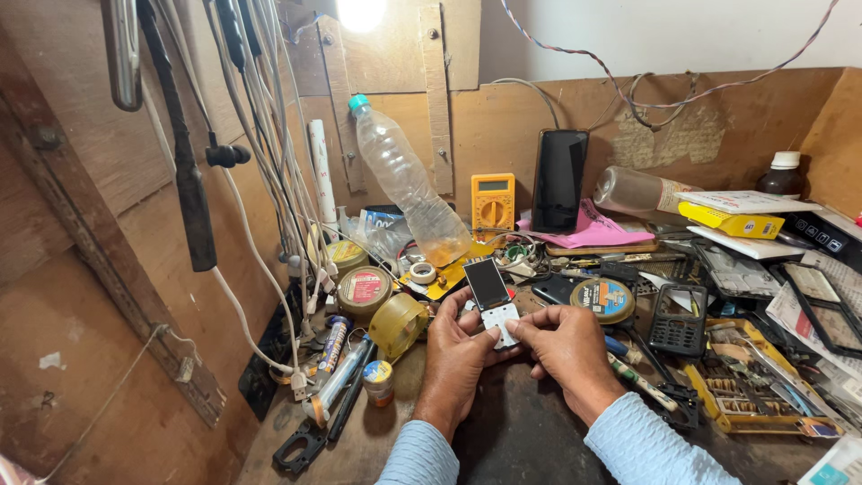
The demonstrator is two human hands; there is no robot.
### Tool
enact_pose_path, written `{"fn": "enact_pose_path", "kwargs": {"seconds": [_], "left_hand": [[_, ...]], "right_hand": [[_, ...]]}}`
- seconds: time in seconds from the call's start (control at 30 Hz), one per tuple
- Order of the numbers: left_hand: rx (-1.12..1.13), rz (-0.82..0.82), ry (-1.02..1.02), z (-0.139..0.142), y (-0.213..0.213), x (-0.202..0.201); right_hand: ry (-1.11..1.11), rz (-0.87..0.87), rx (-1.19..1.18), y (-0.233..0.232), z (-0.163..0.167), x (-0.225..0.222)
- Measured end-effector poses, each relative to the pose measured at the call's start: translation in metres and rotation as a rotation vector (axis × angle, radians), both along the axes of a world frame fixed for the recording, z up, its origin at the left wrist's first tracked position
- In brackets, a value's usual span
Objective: The person uses a screwdriver to remove screws from a small electronic device, then opens the casing to access the internal components. They manipulate the device and its parts on a cluttered workbench.
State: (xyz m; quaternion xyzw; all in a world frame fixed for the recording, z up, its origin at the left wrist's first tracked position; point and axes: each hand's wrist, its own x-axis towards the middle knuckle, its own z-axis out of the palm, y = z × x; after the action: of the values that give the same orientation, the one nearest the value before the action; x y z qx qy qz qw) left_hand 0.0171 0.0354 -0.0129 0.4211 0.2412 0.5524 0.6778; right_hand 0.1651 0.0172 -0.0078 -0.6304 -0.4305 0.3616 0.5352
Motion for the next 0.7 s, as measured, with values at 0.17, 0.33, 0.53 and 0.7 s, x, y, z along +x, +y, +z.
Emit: {"fn": "enact_pose_path", "kwargs": {"seconds": [0.17, 0.33, 0.53, 0.7], "left_hand": [[0.039, -0.005, -0.02, -0.0032, 0.0022, -0.0001], [0.036, 0.0, -0.024, -0.0052, 0.0036, 0.0008], [0.036, 0.0, -0.025, -0.0052, 0.0029, 0.0002], [0.03, -0.003, -0.031, -0.0045, 0.0029, 0.0001]], "right_hand": [[-0.022, -0.018, 0.022, -0.0006, 0.0015, -0.0014], [-0.021, -0.02, 0.036, -0.0014, 0.0017, -0.0024], [-0.029, -0.029, 0.028, -0.0014, 0.0026, -0.0022], [-0.015, -0.02, 0.035, -0.0004, 0.0018, -0.0016]]}}
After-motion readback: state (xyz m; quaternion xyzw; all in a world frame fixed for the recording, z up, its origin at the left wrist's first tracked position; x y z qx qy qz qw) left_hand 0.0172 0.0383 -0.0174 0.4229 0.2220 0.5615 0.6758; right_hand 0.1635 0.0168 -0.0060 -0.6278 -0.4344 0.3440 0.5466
